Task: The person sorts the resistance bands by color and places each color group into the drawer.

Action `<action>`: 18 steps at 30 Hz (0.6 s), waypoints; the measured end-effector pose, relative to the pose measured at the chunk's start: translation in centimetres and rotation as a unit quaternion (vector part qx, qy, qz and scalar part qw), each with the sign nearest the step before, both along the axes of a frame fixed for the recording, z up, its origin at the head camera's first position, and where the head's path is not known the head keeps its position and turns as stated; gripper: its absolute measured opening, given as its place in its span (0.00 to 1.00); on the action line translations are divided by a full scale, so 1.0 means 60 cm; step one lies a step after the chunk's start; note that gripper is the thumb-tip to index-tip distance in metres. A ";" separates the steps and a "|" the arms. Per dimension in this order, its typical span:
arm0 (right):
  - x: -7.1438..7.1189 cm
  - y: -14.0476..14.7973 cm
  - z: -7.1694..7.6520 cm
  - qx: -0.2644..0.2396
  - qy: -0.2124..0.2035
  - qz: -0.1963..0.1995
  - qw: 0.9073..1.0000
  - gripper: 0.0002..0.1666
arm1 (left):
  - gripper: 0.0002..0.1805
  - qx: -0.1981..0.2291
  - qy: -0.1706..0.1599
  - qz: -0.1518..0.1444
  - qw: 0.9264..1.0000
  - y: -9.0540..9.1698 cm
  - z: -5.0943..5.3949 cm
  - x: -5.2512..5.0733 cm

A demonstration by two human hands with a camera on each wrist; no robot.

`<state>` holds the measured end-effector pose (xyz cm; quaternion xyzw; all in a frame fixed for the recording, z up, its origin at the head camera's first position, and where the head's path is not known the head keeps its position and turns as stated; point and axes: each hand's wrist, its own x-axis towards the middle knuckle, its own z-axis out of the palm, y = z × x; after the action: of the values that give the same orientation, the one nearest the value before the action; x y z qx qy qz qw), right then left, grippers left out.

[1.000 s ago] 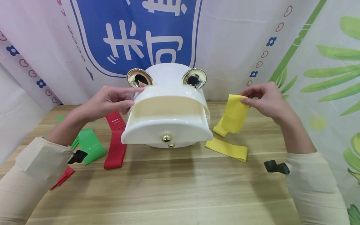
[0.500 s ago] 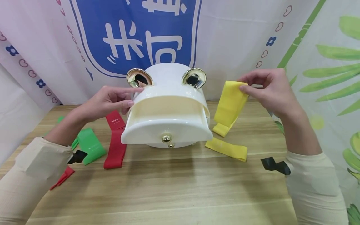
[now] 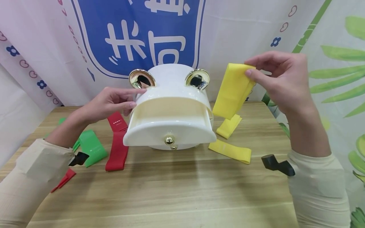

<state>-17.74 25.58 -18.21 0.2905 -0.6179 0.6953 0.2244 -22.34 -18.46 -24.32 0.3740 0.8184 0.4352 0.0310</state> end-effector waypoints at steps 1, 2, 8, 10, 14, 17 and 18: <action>0.001 -0.002 0.002 -0.003 0.008 0.003 1.000 0.11 | 0.28 0.000 0.000 0.000 1.000 0.000 0.000 0.000; 0.001 -0.004 0.005 -0.004 0.017 0.003 1.000 0.11 | 0.28 0.001 0.001 -0.001 1.000 0.000 0.000 0.000; 0.000 -0.009 0.018 -0.031 0.046 0.013 0.998 0.11 | 0.28 0.002 0.000 -0.004 1.000 0.002 0.000 -0.001; 0.001 -0.012 0.022 -0.038 0.048 0.016 0.998 0.11 | 0.28 0.002 -0.003 -0.004 1.000 0.002 0.000 -0.002; 0.003 -0.022 0.026 -0.046 0.048 0.030 0.997 0.11 | 0.28 -0.001 -0.007 -0.004 1.000 0.002 0.001 -0.002; 0.004 -0.031 0.027 -0.047 0.048 0.047 0.997 0.12 | 0.28 -0.005 -0.006 -0.002 1.000 0.001 0.001 -0.002; 0.004 -0.034 0.026 -0.046 0.050 0.049 0.997 0.12 | 0.28 -0.007 -0.005 0.000 1.000 0.001 0.002 -0.002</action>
<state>-17.50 23.54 -16.63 0.3439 -0.5588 0.7176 0.2335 -22.46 -18.39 -24.23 0.3719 0.8212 0.4312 0.0378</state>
